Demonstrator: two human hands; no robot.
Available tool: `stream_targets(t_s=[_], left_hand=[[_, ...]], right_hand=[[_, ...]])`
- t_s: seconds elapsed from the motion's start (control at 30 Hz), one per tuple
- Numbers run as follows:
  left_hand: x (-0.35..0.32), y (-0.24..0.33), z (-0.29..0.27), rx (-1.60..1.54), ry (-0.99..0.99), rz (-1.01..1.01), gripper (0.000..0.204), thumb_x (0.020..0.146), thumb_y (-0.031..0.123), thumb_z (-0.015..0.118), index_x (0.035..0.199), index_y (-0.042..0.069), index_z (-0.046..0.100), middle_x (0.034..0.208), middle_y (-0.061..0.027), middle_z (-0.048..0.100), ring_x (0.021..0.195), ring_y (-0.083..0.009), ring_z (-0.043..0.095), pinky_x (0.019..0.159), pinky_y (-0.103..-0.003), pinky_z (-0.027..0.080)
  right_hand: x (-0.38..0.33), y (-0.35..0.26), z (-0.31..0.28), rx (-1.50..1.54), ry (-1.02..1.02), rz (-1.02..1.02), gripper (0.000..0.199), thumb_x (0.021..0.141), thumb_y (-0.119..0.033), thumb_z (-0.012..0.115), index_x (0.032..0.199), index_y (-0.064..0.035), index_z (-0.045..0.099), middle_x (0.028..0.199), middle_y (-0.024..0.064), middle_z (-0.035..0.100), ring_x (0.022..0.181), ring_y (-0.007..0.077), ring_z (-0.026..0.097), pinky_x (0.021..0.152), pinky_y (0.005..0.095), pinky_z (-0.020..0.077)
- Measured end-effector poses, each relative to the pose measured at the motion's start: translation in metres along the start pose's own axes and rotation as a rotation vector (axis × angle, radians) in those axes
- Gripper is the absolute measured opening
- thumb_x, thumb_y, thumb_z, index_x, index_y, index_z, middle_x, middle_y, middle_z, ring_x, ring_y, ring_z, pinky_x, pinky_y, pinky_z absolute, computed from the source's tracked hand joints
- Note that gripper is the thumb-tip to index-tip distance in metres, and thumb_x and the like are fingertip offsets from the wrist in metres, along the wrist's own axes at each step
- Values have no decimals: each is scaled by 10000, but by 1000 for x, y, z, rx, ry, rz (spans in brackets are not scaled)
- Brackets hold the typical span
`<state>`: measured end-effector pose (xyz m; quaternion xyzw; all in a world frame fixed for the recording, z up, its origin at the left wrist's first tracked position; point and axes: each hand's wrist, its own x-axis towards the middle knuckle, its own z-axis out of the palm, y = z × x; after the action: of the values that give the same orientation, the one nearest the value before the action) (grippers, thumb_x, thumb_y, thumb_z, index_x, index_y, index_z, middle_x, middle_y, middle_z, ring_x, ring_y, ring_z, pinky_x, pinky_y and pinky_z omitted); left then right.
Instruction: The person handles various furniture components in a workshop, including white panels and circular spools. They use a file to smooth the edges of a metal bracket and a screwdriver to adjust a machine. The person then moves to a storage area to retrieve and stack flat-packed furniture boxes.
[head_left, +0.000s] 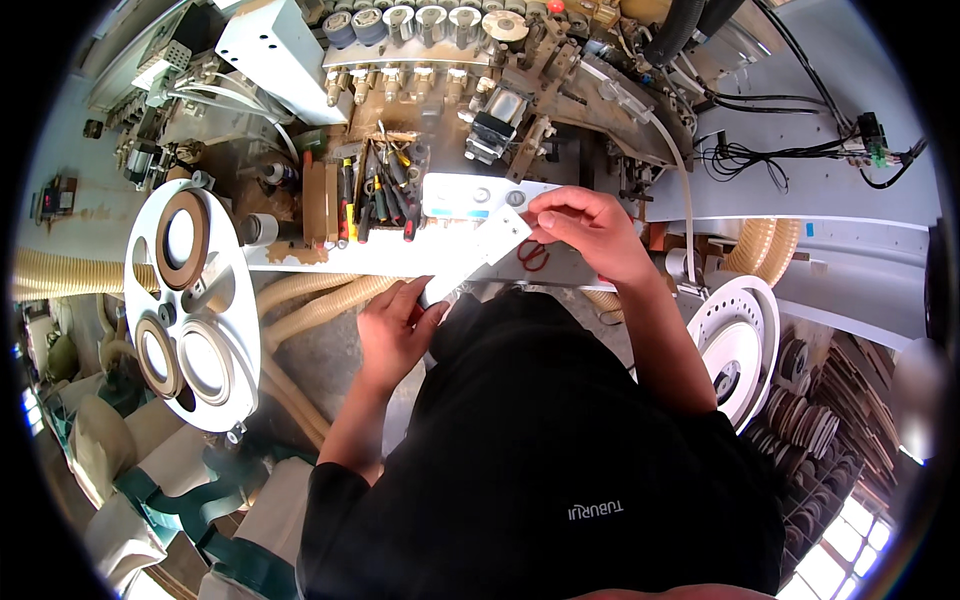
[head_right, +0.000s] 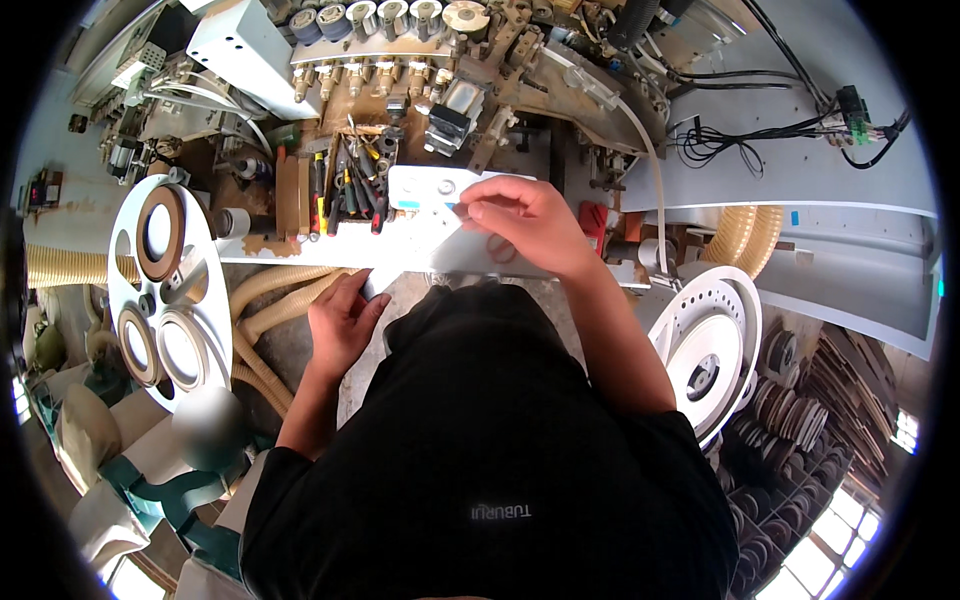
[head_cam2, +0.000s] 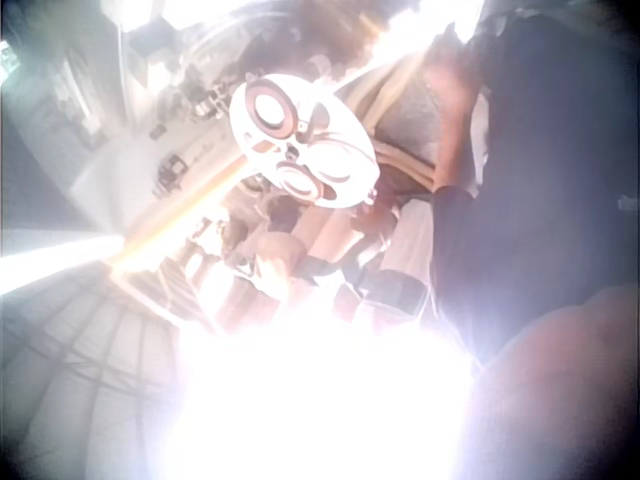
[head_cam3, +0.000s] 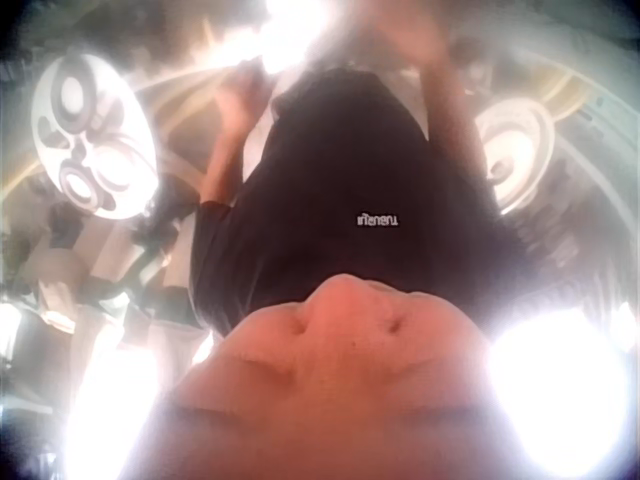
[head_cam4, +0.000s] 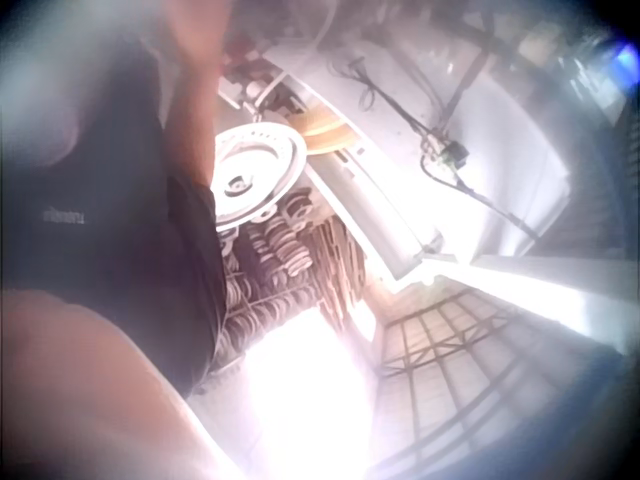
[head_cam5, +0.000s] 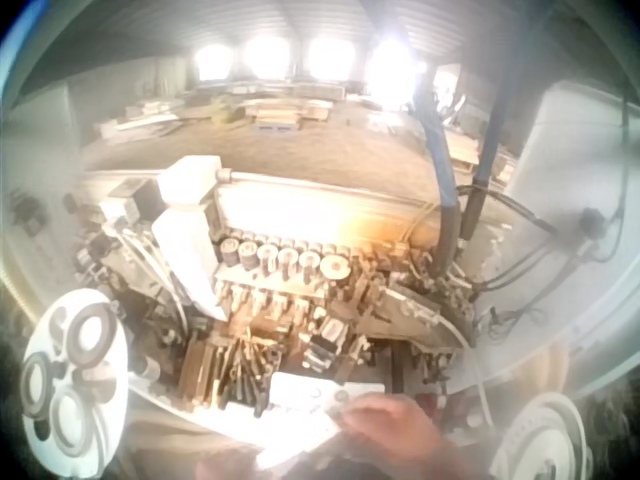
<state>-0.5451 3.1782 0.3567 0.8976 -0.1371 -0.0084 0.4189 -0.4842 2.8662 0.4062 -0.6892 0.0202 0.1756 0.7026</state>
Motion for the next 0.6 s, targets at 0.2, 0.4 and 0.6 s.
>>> stream_targets(t_s=[0.2,0.4,0.6], left_hand=[[-4,-7,7,-32,-39,5,406,823,122,854,1185,8,712,777,-85,637,597,-157,582,570,-293,478],[-8,-10,9,-85,-84,12,376,813,139,849,1160,63,726,769,-62,644,597,-195,608,564,-330,490],[-24,-31,28,-513,-333,-113,358,885,139,816,1206,28,702,838,-45,645,621,-122,563,611,-279,473]], right_hand=[[-4,1,-5,-59,-135,132,292,1011,-256,685,1167,-10,711,987,58,750,856,84,688,646,230,507],[-6,0,-9,-49,-274,132,242,1042,-231,625,968,-4,661,826,24,663,750,84,617,658,235,472],[-20,26,1,198,-422,68,245,1044,-133,556,822,-31,568,735,0,552,656,93,495,616,258,403]])
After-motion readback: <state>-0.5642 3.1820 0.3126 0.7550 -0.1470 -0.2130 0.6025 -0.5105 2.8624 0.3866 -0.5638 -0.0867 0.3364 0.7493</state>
